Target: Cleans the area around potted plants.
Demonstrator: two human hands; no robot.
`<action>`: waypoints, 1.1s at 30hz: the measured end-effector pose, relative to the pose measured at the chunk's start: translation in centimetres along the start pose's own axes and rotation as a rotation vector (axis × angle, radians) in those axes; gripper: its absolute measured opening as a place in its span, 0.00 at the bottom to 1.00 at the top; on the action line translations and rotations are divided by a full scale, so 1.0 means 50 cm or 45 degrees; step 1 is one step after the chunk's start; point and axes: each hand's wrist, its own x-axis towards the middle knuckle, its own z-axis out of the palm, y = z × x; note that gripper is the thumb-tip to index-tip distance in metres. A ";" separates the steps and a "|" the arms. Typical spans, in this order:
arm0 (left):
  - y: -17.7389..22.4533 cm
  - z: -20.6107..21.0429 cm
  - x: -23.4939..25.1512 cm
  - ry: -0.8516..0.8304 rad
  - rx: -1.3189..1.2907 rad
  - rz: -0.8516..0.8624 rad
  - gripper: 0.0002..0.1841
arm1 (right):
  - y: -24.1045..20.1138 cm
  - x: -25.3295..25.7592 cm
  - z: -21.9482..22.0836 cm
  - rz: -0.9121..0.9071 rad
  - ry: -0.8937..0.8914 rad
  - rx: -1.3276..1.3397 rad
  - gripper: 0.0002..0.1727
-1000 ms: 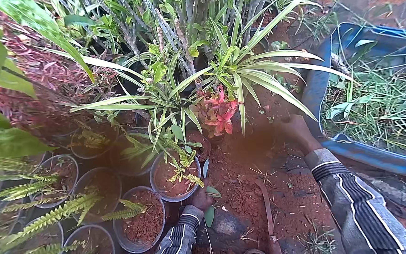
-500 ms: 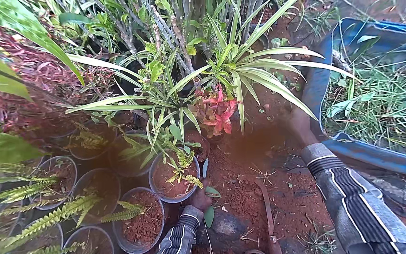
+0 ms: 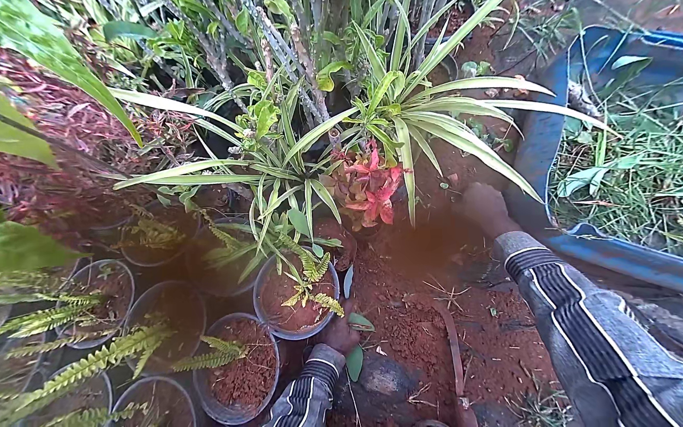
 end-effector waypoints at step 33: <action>-0.006 0.004 -0.001 -0.007 0.001 -0.006 0.23 | 0.046 0.020 0.046 -0.262 0.140 0.081 0.19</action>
